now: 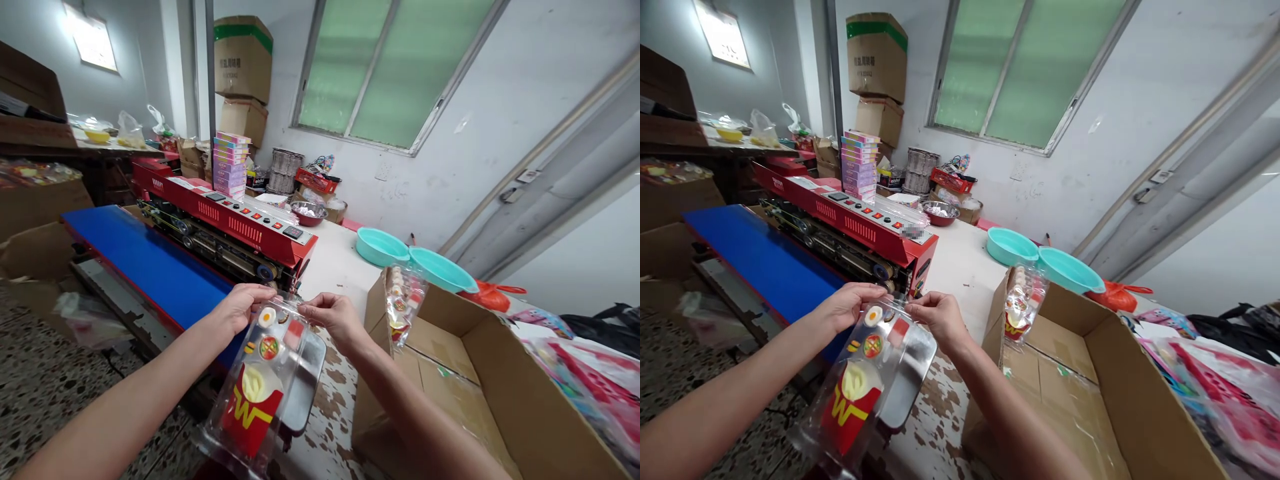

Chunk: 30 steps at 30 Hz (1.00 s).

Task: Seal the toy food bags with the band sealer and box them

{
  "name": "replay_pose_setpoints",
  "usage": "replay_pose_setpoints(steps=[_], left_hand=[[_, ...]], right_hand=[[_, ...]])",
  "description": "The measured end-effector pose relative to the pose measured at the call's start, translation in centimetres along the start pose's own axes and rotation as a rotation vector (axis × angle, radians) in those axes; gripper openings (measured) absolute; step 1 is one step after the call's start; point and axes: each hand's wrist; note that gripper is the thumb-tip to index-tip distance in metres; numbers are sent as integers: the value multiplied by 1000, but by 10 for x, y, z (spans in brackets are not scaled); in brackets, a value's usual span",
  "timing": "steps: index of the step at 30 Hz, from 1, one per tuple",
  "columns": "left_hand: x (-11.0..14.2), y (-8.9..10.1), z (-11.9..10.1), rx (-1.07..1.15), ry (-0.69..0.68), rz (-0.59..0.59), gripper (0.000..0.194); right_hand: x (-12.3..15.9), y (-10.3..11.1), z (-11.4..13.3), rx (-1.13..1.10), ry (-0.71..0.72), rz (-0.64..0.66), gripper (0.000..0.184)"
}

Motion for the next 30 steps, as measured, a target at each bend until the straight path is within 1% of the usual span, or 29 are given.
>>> replay_pose_setpoints(steps=[7, 10, 15, 19, 23, 25, 30], left_hand=[[-9, -9, 4, -6, -22, -139, 8], [-11, -11, 6, -3, -38, -166, 6], [-11, -12, 11, -7, -88, -202, 7], [-10, -12, 13, -21, -112, -200, 8], [-7, -13, 16, -45, -119, -184, 6], [-9, -11, 19, -63, -111, -167, 10], [-24, -4, 25, -103, -43, -105, 25]], right_hand=[[-6, -3, -15, 11, -80, -41, 40], [-6, -2, -20, 2, -104, -54, 41], [-6, 0, -25, -17, -129, -14, 41], [-5, 1, -26, -19, -138, -34, 40], [1, -2, -27, -22, -97, -82, 41], [2, -3, -30, -57, -85, -89, 42], [-5, 0, -41, -133, -71, -125, 45]])
Point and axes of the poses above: each hand's wrist, its own x-axis away from the middle knuckle, its own y-axis out of the back of the hand, z = x × y, and after that the axes turned 5 degrees about x, right-handed
